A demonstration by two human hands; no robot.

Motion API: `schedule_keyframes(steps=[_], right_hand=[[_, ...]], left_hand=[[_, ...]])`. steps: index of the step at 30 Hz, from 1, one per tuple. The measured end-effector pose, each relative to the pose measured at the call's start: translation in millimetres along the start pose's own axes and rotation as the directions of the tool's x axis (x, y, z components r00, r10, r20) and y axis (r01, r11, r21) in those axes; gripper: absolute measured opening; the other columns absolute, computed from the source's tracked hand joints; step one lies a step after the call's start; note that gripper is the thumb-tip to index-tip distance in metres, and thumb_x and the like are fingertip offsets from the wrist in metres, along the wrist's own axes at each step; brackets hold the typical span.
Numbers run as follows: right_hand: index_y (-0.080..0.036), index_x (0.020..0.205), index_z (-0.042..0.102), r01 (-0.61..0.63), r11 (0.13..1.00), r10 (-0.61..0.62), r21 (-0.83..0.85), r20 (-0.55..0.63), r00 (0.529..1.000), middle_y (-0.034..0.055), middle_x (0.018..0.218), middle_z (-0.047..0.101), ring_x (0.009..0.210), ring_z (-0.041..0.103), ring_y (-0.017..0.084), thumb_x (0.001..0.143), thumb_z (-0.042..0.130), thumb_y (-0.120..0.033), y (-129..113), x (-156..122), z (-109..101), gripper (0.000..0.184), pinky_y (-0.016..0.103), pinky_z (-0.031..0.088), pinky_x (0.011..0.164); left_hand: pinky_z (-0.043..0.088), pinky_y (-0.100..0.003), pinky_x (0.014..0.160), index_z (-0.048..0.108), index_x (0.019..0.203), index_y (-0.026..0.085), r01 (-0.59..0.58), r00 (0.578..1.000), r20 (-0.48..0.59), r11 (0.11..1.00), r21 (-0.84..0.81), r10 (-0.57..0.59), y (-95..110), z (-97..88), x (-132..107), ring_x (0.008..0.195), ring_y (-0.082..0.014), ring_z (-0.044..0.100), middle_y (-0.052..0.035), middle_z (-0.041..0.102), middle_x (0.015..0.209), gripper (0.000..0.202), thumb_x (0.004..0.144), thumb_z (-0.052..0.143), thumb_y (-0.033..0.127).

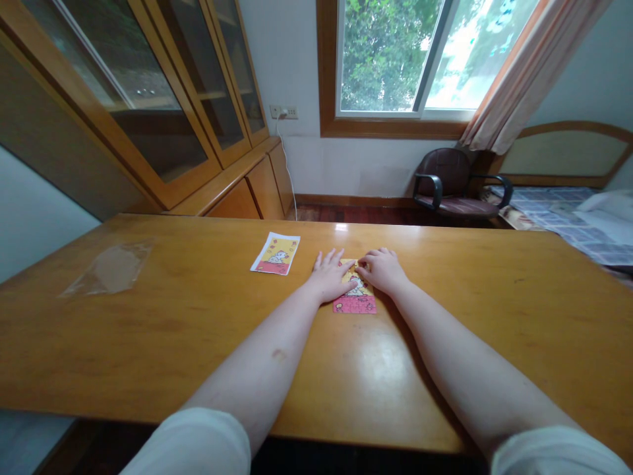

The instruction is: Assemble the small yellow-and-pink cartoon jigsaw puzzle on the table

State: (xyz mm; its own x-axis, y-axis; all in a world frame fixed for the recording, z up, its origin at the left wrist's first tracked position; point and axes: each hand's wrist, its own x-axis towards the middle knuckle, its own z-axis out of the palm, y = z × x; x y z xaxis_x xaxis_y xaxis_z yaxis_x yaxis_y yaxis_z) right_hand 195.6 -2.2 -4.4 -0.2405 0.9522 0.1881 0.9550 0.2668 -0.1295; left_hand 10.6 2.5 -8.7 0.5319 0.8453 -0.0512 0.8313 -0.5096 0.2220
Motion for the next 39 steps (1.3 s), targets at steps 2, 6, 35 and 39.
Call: schedule_keyframes(steps=[2, 6, 35, 39], right_hand=[[-0.025, 0.092, 0.075, -0.010, 1.000, 0.010, -0.015, -0.001, 1.000, 0.0065, 0.101, 0.071, 0.095, 0.054, 0.023, 0.087, 0.057, -0.044, -1, 0, -1, 0.028, 0.037, 0.032, 0.087], [-0.023, 0.089, 0.077, -0.006, 0.997, 0.005, -0.078, -0.013, 1.000, 0.0073, 0.098, 0.073, 0.094, 0.054, 0.023, 0.088, 0.054, -0.042, -4, 0, -1, 0.029, 0.037, 0.031, 0.086], [-0.021, 0.109, 0.071, -0.037, 0.999, 0.038, 0.015, -0.064, 0.997, 0.0092, 0.107, 0.071, 0.100, 0.056, 0.025, 0.092, 0.049, -0.030, 4, 0, 4, 0.029, 0.036, 0.033, 0.088], [-0.024, 0.103, 0.074, 0.001, 1.000, 0.000, 0.013, -0.039, 0.999, 0.0092, 0.109, 0.068, 0.099, 0.055, 0.025, 0.092, 0.052, -0.040, 3, 1, 6, 0.030, 0.037, 0.034, 0.089]], left_hand=[[0.001, -0.057, 0.117, 0.039, 0.146, 0.034, 0.001, 1.000, -0.005, 1.000, 0.000, -0.001, -1, 1.4, 0, 0.147, -0.0313, 0.012, -0.0065, 0.020, 0.160, 0.071, 0.083, 0.040, 0.069], [0.002, -0.057, 0.117, 0.039, 0.145, 0.034, 0.004, 1.000, -0.003, 1.000, -0.006, -0.004, -1, 0.8, 0, 0.147, -0.0313, 0.012, -0.0076, 0.020, 0.160, 0.072, 0.083, 0.041, 0.069], [0.003, -0.057, 0.117, 0.040, 0.144, 0.035, 0.011, 1.000, -0.005, 1.000, -0.024, -0.011, 0, 0.0, 0, 0.146, -0.0315, 0.016, -0.0056, 0.026, 0.158, 0.071, 0.081, 0.046, 0.069], [0.004, -0.057, 0.117, 0.040, 0.144, 0.034, 0.008, 1.000, -0.008, 1.000, -0.019, -0.008, 0, -0.3, 0, 0.146, -0.0315, 0.017, -0.0060, 0.027, 0.158, 0.072, 0.081, 0.046, 0.069]])
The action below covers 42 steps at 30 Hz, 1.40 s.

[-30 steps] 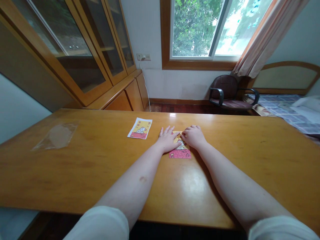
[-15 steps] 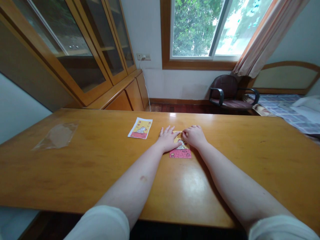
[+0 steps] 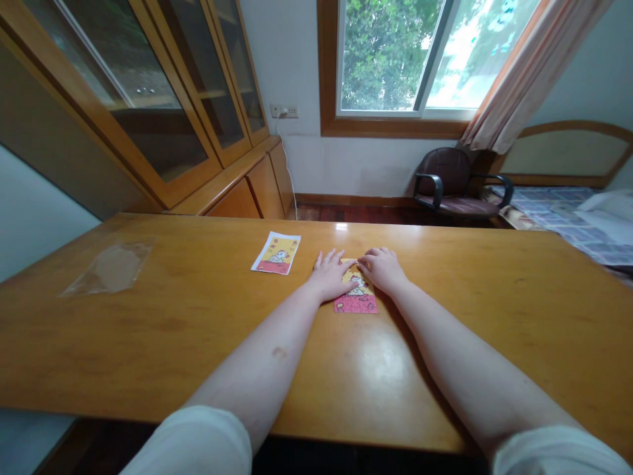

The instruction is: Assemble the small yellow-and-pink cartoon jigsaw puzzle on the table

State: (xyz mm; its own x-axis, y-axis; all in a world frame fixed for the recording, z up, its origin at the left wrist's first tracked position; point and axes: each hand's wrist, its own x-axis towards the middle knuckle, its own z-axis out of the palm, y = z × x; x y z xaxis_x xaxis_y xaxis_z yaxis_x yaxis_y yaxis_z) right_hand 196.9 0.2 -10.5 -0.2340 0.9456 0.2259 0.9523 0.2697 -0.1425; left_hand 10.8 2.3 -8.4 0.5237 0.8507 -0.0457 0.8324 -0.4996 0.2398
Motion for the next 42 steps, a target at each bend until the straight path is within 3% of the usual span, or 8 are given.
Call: schedule_keyframes(steps=[10, 16, 22, 27, 34, 42], right_hand=[[-0.021, 0.084, 0.072, -0.022, 0.945, 0.033, 0.328, -0.029, 0.999, 0.0021, 0.084, 0.072, 0.081, 0.060, 0.016, 0.084, 0.065, -0.024, 16, 3, 2, 0.008, 0.027, 0.041, 0.080], [-0.022, 0.081, 0.074, 0.039, 0.946, -0.012, 0.321, -0.088, 0.996, 0.0031, 0.088, 0.072, 0.086, 0.061, 0.018, 0.082, 0.066, -0.021, 25, 3, 2, 0.008, 0.028, 0.043, 0.082], [-0.024, 0.079, 0.076, 0.040, 0.965, -0.035, 0.259, -0.022, 0.999, 0.0011, 0.090, 0.074, 0.087, 0.063, 0.016, 0.081, 0.059, -0.010, 30, 3, 2, 0.021, 0.028, 0.044, 0.085], [-0.022, 0.088, 0.075, -0.023, 0.976, 0.041, 0.216, -0.076, 0.996, 0.0038, 0.093, 0.072, 0.089, 0.063, 0.018, 0.084, 0.057, -0.022, 28, 1, 2, 0.018, 0.029, 0.045, 0.084], [-0.022, 0.081, 0.077, 0.041, 0.988, -0.034, 0.147, -0.049, 0.998, 0.0051, 0.095, 0.072, 0.090, 0.060, 0.020, 0.086, 0.059, -0.033, 21, -3, 0, 0.021, 0.033, 0.040, 0.085], [-0.022, 0.081, 0.076, 0.037, 0.992, -0.033, 0.120, -0.031, 0.999, 0.0044, 0.090, 0.072, 0.085, 0.060, 0.019, 0.085, 0.061, -0.032, 14, -2, -1, 0.019, 0.031, 0.039, 0.081]], left_hand=[[0.004, -0.056, 0.117, 0.041, 0.144, 0.035, 0.008, 1.000, 0.002, 1.000, -0.015, -0.008, -2, 0.1, 0, 0.146, -0.0316, 0.016, -0.0056, 0.025, 0.158, 0.074, 0.079, 0.047, 0.070], [0.004, -0.056, 0.117, 0.041, 0.144, 0.035, 0.009, 1.000, 0.008, 1.000, -0.020, -0.009, 0, -1.9, -1, 0.146, -0.0317, 0.016, -0.0059, 0.026, 0.158, 0.074, 0.079, 0.047, 0.070], [0.006, -0.055, 0.117, 0.042, 0.144, 0.033, 0.010, 1.000, 0.009, 1.000, -0.010, -0.010, 1, -3.1, -1, 0.146, -0.0316, 0.017, -0.0065, 0.026, 0.158, 0.073, 0.080, 0.046, 0.069], [0.006, -0.055, 0.117, 0.042, 0.144, 0.034, 0.012, 1.000, 0.008, 1.000, -0.012, -0.012, 0, -2.6, -1, 0.146, -0.0319, 0.017, -0.0060, 0.026, 0.158, 0.074, 0.079, 0.047, 0.070], [0.007, -0.055, 0.117, 0.042, 0.144, 0.033, 0.010, 1.000, 0.009, 1.000, -0.011, -0.010, 1, -4.3, -2, 0.145, -0.0316, 0.018, -0.0069, 0.026, 0.158, 0.073, 0.080, 0.047, 0.068], [0.006, -0.055, 0.117, 0.042, 0.143, 0.034, 0.008, 1.000, 0.003, 1.000, -0.013, -0.008, 0, -1.5, -1, 0.145, -0.0315, 0.018, -0.0063, 0.027, 0.158, 0.073, 0.080, 0.047, 0.069]])
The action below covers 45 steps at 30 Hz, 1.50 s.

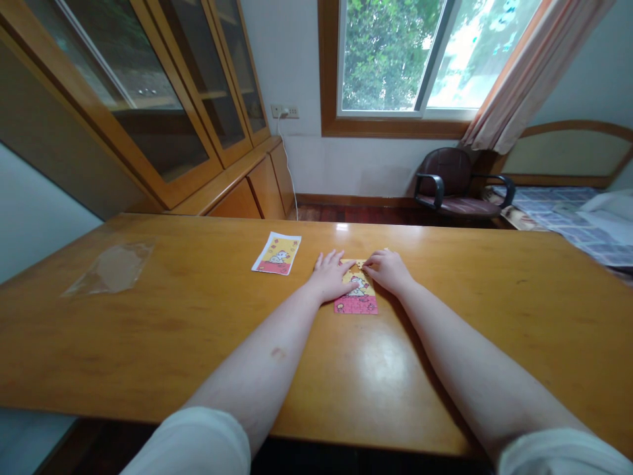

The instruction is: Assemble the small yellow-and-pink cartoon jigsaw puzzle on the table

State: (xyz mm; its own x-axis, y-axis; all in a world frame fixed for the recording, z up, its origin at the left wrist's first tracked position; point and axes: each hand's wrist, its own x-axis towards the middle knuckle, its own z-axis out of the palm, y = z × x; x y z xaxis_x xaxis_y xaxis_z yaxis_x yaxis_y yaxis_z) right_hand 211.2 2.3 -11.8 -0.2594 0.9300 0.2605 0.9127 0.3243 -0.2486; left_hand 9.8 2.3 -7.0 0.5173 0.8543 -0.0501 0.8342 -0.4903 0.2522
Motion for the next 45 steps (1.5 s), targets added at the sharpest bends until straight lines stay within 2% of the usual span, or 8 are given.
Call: schedule_keyframes(steps=[9, 15, 24, 28, 37, 42, 45], right_hand=[[-0.021, 0.081, 0.075, -0.025, 0.997, 0.024, 0.067, 0.005, 1.000, 0.0033, 0.085, 0.071, 0.081, 0.061, 0.016, 0.084, 0.065, -0.032, -5.4, 2.1, 3.5, 0.015, 0.027, 0.041, 0.078], [-0.022, 0.089, 0.076, -0.016, 0.994, 0.023, 0.110, -0.062, 0.998, 0.0047, 0.090, 0.071, 0.085, 0.061, 0.018, 0.087, 0.060, -0.030, -1.2, 0.5, 6.9, 0.018, 0.029, 0.042, 0.083], [-0.023, 0.091, 0.077, 0.024, 0.997, -0.024, 0.070, 0.005, 1.000, 0.0053, 0.093, 0.070, 0.085, 0.060, 0.018, 0.088, 0.057, -0.033, -0.3, 0.2, 6.7, 0.023, 0.031, 0.041, 0.083], [-0.022, 0.090, 0.077, 0.026, 0.995, -0.025, 0.095, -0.014, 1.000, 0.0052, 0.093, 0.070, 0.086, 0.061, 0.017, 0.088, 0.056, -0.031, -0.9, -0.5, 5.7, 0.023, 0.030, 0.042, 0.083], [-0.022, 0.089, 0.078, 0.049, 0.994, -0.047, 0.097, -0.026, 0.999, 0.0057, 0.090, 0.071, 0.084, 0.061, 0.018, 0.086, 0.059, -0.029, -2.9, -1.0, 4.0, 0.021, 0.030, 0.042, 0.081], [-0.023, 0.091, 0.077, 0.071, 0.995, -0.072, 0.073, 0.010, 0.997, 0.0050, 0.092, 0.071, 0.085, 0.061, 0.019, 0.086, 0.058, -0.029, -6.6, -1.8, 2.7, 0.021, 0.030, 0.041, 0.080], [-0.023, 0.093, 0.077, 0.021, 0.999, -0.021, 0.045, 0.002, 1.000, 0.0055, 0.095, 0.071, 0.089, 0.061, 0.020, 0.087, 0.055, -0.031, -2.8, -0.5, 0.4, 0.024, 0.032, 0.040, 0.084]], left_hand=[[0.007, -0.056, 0.117, 0.043, 0.144, 0.033, -0.001, 1.000, -0.004, 1.000, 0.001, 0.001, -0.2, 0.8, 0.4, 0.145, -0.0321, 0.019, -0.0088, 0.028, 0.157, 0.073, 0.080, 0.047, 0.068], [0.006, -0.056, 0.117, 0.043, 0.143, 0.034, -0.003, 1.000, -0.007, 1.000, -0.010, 0.003, -0.9, 1.0, 0.3, 0.145, -0.0330, 0.019, -0.0059, 0.027, 0.157, 0.073, 0.079, 0.048, 0.068], [0.006, -0.057, 0.117, 0.043, 0.143, 0.033, -0.009, 1.000, -0.022, 1.000, -0.024, 0.009, -1.6, 2.9, 1.5, 0.145, -0.0331, 0.019, -0.0082, 0.028, 0.157, 0.072, 0.080, 0.050, 0.067], [0.007, -0.057, 0.117, 0.043, 0.143, 0.032, -0.002, 1.000, -0.007, 1.000, -0.022, 0.001, 0.5, 0.4, 0.2, 0.145, -0.0326, 0.018, -0.0099, 0.028, 0.157, 0.072, 0.080, 0.050, 0.066], [0.007, -0.056, 0.117, 0.043, 0.143, 0.032, 0.004, 1.000, 0.002, 1.000, -0.014, -0.004, 2.3, -2.3, -1.0, 0.145, -0.0326, 0.019, -0.0085, 0.029, 0.157, 0.072, 0.080, 0.049, 0.066], [0.008, -0.056, 0.117, 0.043, 0.143, 0.033, 0.003, 1.000, -0.005, 1.000, -0.010, -0.003, 1.7, -1.4, -0.5, 0.145, -0.0326, 0.020, -0.0068, 0.029, 0.157, 0.072, 0.080, 0.049, 0.067], [0.008, -0.056, 0.117, 0.043, 0.143, 0.032, 0.000, 1.000, 0.001, 1.000, -0.017, 0.000, 1.4, -2.5, -0.7, 0.145, -0.0328, 0.019, -0.0070, 0.028, 0.157, 0.072, 0.080, 0.048, 0.067]])
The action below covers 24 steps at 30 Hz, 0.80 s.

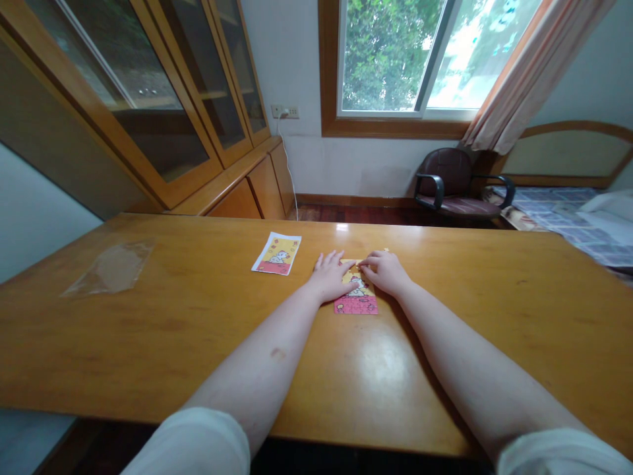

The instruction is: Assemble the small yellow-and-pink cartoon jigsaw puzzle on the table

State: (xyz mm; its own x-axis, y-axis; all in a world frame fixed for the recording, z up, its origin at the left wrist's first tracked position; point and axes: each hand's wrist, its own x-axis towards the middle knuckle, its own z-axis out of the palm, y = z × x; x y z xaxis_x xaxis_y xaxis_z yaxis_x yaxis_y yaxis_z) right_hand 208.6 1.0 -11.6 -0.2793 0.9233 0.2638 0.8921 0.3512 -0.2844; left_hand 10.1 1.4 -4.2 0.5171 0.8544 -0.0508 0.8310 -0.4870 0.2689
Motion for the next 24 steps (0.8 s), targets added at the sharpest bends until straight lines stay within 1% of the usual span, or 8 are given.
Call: schedule_keyframes(steps=[2, 5, 8, 10, 13, 15, 21, 24], right_hand=[[-0.021, 0.096, 0.076, -0.134, 0.990, 0.132, -0.034, -0.071, 0.989, 0.0071, 0.099, 0.070, 0.095, 0.060, 0.022, 0.089, 0.051, -0.030, 9, 1, -3, 0.027, 0.033, 0.039, 0.088], [-0.020, 0.106, 0.072, -0.419, 0.906, 0.403, -0.062, -0.182, 0.897, 0.0096, 0.111, 0.068, 0.102, 0.058, 0.025, 0.091, 0.045, -0.027, 28, 1, -9, 0.032, 0.036, 0.039, 0.088], [-0.020, 0.113, 0.070, -0.551, 0.830, 0.539, -0.088, -0.129, 0.832, 0.0112, 0.119, 0.065, 0.106, 0.056, 0.028, 0.092, 0.042, -0.029, 43, 0, -12, 0.036, 0.039, 0.040, 0.089], [-0.021, 0.120, 0.067, -0.538, 0.835, 0.533, -0.110, -0.080, 0.843, 0.0118, 0.125, 0.062, 0.109, 0.054, 0.029, 0.094, 0.040, -0.031, 46, 0, -13, 0.039, 0.040, 0.039, 0.091], [-0.024, 0.128, 0.061, -0.421, 0.894, 0.425, -0.156, -0.005, 0.905, 0.0091, 0.136, 0.055, 0.117, 0.049, 0.030, 0.095, 0.039, -0.032, 42, 0, -11, 0.041, 0.042, 0.037, 0.094], [-0.026, 0.126, 0.062, -0.344, 0.920, 0.359, -0.185, 0.054, 0.932, 0.0068, 0.138, 0.055, 0.118, 0.047, 0.031, 0.095, 0.041, -0.035, 36, 1, -9, 0.039, 0.044, 0.036, 0.095], [-0.023, 0.112, 0.071, -0.183, 0.954, 0.220, -0.237, 0.141, 0.965, 0.0127, 0.122, 0.063, 0.106, 0.054, 0.029, 0.093, 0.044, -0.030, 16, 2, -10, 0.033, 0.040, 0.039, 0.089], [-0.023, 0.106, 0.073, -0.174, 0.957, 0.212, -0.232, 0.151, 0.965, 0.0130, 0.115, 0.066, 0.101, 0.056, 0.028, 0.094, 0.043, -0.028, 11, 2, -11, 0.034, 0.039, 0.040, 0.085]], left_hand=[[0.008, -0.056, 0.117, 0.042, 0.144, 0.032, 0.000, 1.000, 0.007, 1.000, -0.011, 0.000, 0, -1.0, 0, 0.145, -0.0328, 0.019, -0.0073, 0.027, 0.157, 0.073, 0.080, 0.047, 0.068], [0.008, -0.056, 0.117, 0.041, 0.145, 0.032, 0.000, 1.000, 0.014, 0.999, -0.033, 0.001, -1, -1.9, -1, 0.145, -0.0325, 0.019, -0.0080, 0.025, 0.158, 0.073, 0.082, 0.043, 0.070], [0.009, -0.055, 0.117, 0.041, 0.145, 0.032, 0.001, 1.000, 0.006, 0.998, -0.062, -0.001, -2, -1.8, 0, 0.145, -0.0314, 0.019, -0.0078, 0.024, 0.159, 0.072, 0.083, 0.043, 0.069], [0.011, -0.053, 0.118, 0.041, 0.145, 0.032, 0.015, 1.000, -0.020, 0.996, -0.091, -0.017, -3, -1.5, 1, 0.145, -0.0305, 0.020, -0.0075, 0.025, 0.158, 0.071, 0.083, 0.045, 0.067], [0.017, -0.049, 0.117, 0.044, 0.143, 0.027, 0.050, 0.995, -0.079, 0.989, -0.142, -0.062, -5, -1.8, 2, 0.143, -0.0295, 0.026, -0.0097, 0.030, 0.156, 0.066, 0.086, 0.046, 0.060], [0.022, -0.047, 0.117, 0.046, 0.141, 0.023, 0.071, 0.989, -0.113, 0.982, -0.174, -0.092, -6, -2.4, 2, 0.141, -0.0288, 0.029, -0.0116, 0.034, 0.154, 0.062, 0.087, 0.046, 0.055], [0.026, -0.045, 0.115, 0.052, 0.136, 0.022, 0.079, 0.982, -0.150, 0.973, -0.216, -0.113, -10, -0.6, 4, 0.139, -0.0285, 0.033, -0.0111, 0.037, 0.151, 0.056, 0.088, 0.049, 0.050], [0.026, -0.044, 0.116, 0.053, 0.135, 0.022, 0.082, 0.979, -0.162, 0.969, -0.232, -0.122, -13, 1.3, 5, 0.138, -0.0277, 0.034, -0.0114, 0.038, 0.150, 0.055, 0.088, 0.049, 0.050]])
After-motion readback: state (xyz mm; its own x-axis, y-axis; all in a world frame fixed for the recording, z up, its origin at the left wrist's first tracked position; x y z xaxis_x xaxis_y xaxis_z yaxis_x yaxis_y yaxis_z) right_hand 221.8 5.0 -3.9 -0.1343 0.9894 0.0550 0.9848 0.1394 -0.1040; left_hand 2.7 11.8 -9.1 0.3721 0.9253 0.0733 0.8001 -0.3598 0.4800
